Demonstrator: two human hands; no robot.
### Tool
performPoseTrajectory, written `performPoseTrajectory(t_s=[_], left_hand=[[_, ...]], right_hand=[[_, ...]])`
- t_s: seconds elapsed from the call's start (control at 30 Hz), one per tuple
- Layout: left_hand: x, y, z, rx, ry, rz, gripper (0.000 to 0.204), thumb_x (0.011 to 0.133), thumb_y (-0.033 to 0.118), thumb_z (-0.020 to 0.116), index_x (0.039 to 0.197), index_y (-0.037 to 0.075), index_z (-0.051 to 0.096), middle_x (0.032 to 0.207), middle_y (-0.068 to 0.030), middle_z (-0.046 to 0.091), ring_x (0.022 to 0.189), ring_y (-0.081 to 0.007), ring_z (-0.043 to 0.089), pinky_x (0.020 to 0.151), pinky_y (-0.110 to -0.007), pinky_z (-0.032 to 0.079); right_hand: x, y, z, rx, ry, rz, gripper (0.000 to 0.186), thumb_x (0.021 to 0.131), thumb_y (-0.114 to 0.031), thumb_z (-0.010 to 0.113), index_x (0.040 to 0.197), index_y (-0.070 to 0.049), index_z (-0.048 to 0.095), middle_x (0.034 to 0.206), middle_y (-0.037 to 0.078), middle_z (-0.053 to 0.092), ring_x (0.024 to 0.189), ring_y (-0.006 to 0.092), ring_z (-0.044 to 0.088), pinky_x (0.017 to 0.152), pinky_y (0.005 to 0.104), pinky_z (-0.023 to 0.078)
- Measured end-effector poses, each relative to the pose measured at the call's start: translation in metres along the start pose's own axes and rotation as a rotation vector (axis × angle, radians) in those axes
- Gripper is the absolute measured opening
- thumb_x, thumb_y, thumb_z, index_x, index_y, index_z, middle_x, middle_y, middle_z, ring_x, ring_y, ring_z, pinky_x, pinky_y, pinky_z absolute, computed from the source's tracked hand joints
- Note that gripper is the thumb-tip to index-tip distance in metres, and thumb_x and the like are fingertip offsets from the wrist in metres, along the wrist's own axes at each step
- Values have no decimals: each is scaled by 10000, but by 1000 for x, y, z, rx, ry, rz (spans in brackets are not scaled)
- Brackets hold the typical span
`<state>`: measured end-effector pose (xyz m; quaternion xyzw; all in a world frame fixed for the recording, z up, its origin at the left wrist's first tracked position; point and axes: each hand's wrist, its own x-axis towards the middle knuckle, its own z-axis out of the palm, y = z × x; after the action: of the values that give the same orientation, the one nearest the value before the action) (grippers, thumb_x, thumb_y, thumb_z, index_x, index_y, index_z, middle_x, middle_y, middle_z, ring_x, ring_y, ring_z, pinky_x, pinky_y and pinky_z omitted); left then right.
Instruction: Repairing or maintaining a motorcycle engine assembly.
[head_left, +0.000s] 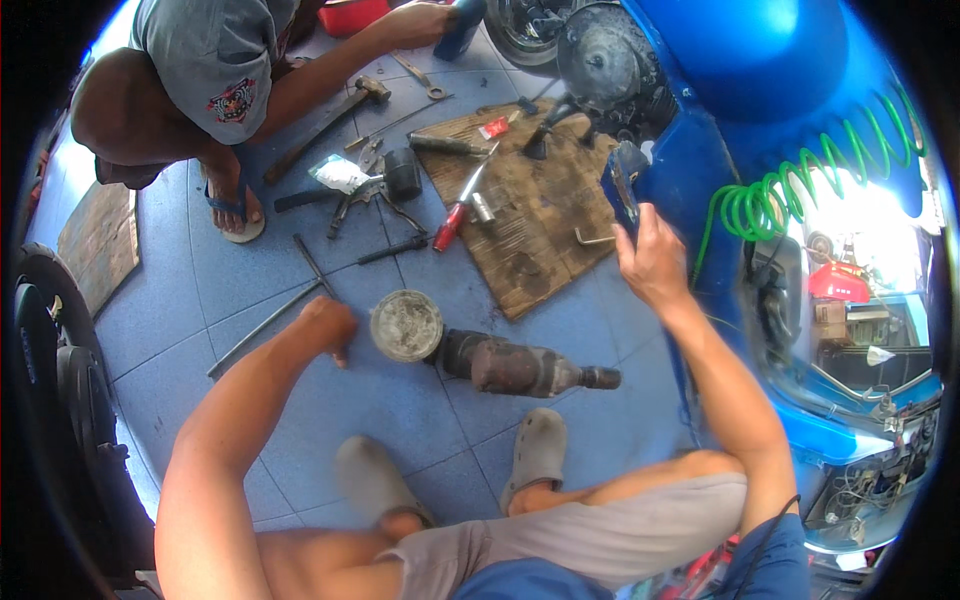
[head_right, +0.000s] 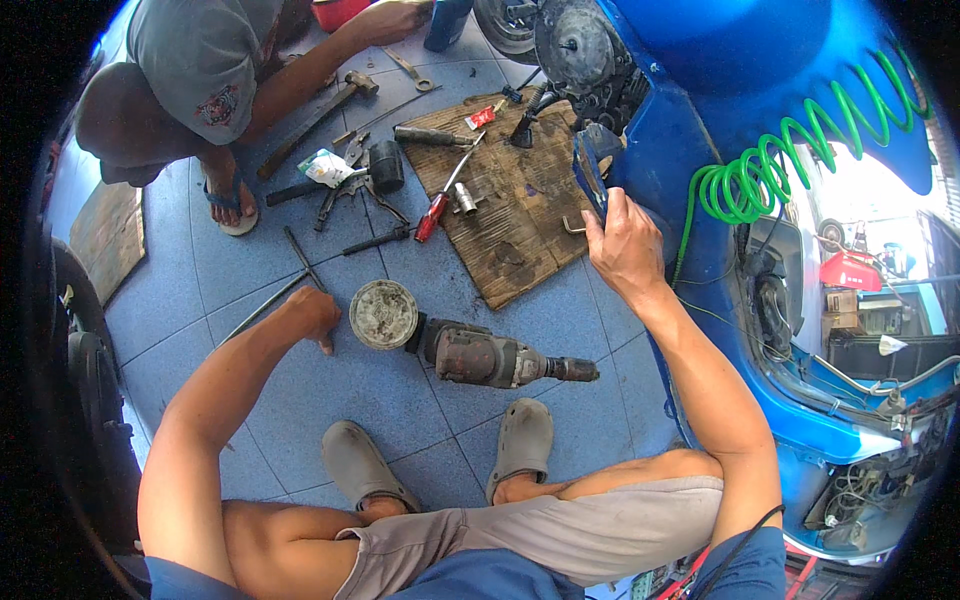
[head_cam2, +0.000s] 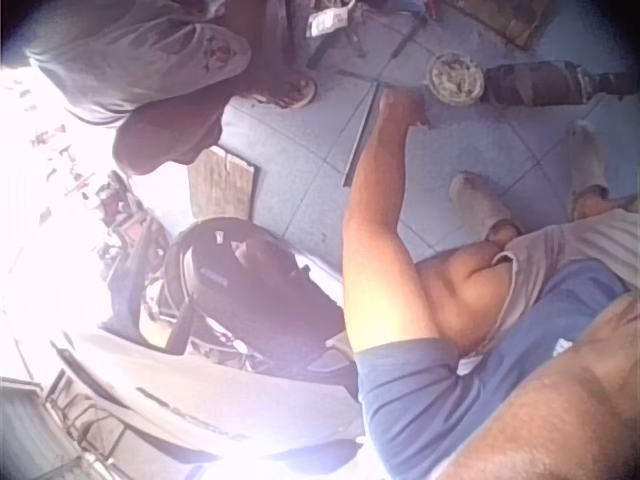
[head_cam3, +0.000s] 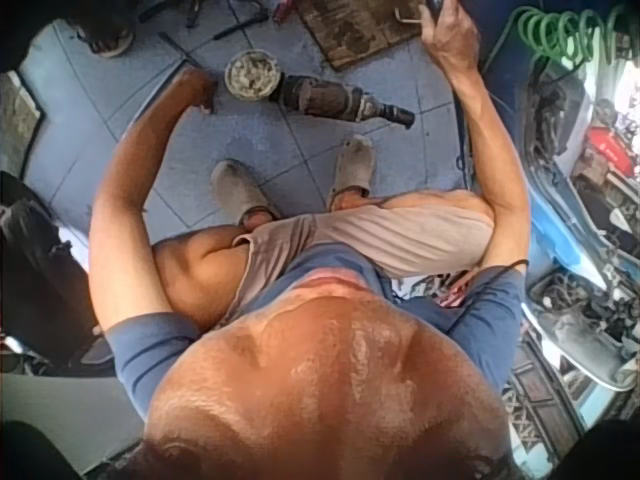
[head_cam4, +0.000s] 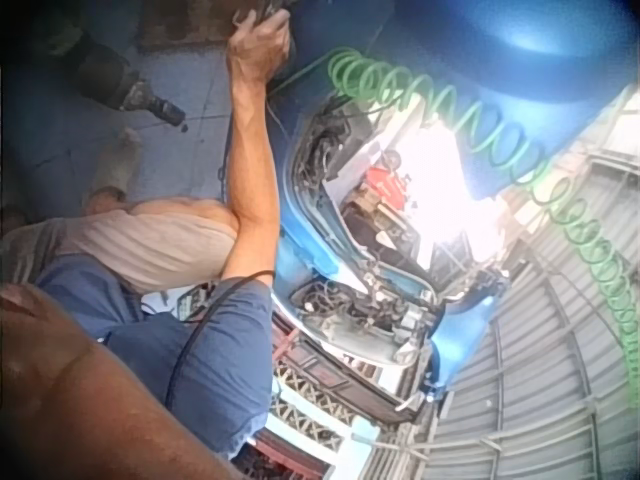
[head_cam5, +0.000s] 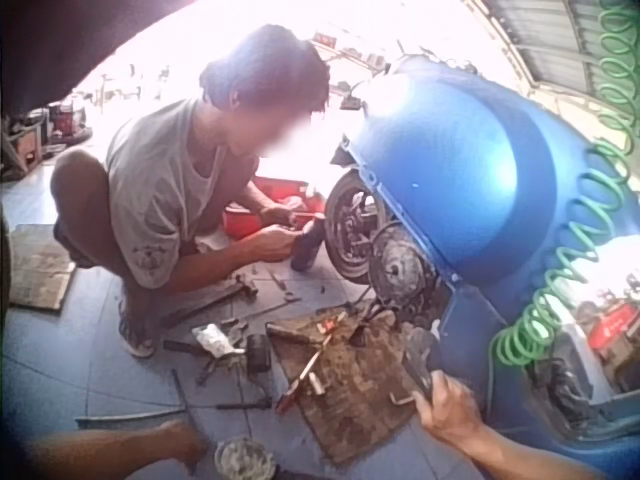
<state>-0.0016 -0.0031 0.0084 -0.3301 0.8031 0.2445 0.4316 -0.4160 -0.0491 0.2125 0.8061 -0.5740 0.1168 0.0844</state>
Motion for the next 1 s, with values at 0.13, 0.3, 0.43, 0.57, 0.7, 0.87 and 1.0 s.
performPoseTrajectory(t_s=[0.13, 0.3, 0.43, 0.57, 0.7, 0.87, 1.0], left_hand=[[2, 0, 3, -2, -2, -8, 599, 746, 606, 793, 1121, 140, 761, 1057, -51, 763, 1046, -264, 715, 878, -411, 562], [-1, 2, 0, 7, 6, -12, 608, 739, 604, 798, 1132, 141, 760, 1062, -54, 761, 1057, -272, 711, 904, -414, 552], [1, 0, 3, -24, 8, -18, 600, 735, 599, 802, 1125, 145, 762, 1036, -44, 765, 1055, -271, 711, 905, -413, 551], [-1, 1, 3, -40, 66, -25, 472, 714, 497, 857, 998, 125, 795, 988, -41, 769, 1000, -232, 722, 870, -384, 540], [-2, 1, 1, -29, 31, -14, 547, 722, 552, 832, 1087, 148, 772, 998, -47, 769, 1024, -268, 719, 888, -412, 553], [-1, -1, 6, -35, 70, -9, 549, 705, 549, 843, 1070, 145, 776, 982, -52, 771, 1015, -272, 722, 883, -408, 554], [-5, 2, 0, -47, 55, -19, 518, 709, 527, 850, 1040, 134, 785, 988, -49, 771, 1002, -250, 725, 866, -394, 555]], right_hand=[[0, 0, 0, 4, -2, 3, 270, 903, -154, 702, 964, -3, 486, 852, 219, 637, 815, 425, 654, 710, 498, 524], [0, 2, 1, 0, -11, 4, 273, 904, -157, 702, 969, -4, 484, 858, 222, 638, 820, 426, 654, 713, 497, 526], [0, 1, 1, -4, -12, 2, 276, 909, -166, 698, 974, -6, 483, 861, 224, 637, 821, 429, 653, 716, 498, 526], [0, 2, 1, -10, -20, 4, 278, 911, -170, 696, 974, -5, 481, 860, 224, 636, 823, 430, 653, 718, 498, 526], [0, 0, 0, -9, -21, 15, 273, 910, -164, 694, 969, -3, 481, 857, 224, 635, 823, 430, 654, 715, 499, 526], [0, -1, 0, 5, -15, 11, 268, 909, -162, 692, 964, -3, 483, 855, 224, 635, 823, 430, 655, 713, 501, 526], [-1, 0, 0, -5, -10, 5, 267, 908, -158, 694, 964, -1, 485, 856, 225, 637, 824, 430, 656, 714, 500, 527]])
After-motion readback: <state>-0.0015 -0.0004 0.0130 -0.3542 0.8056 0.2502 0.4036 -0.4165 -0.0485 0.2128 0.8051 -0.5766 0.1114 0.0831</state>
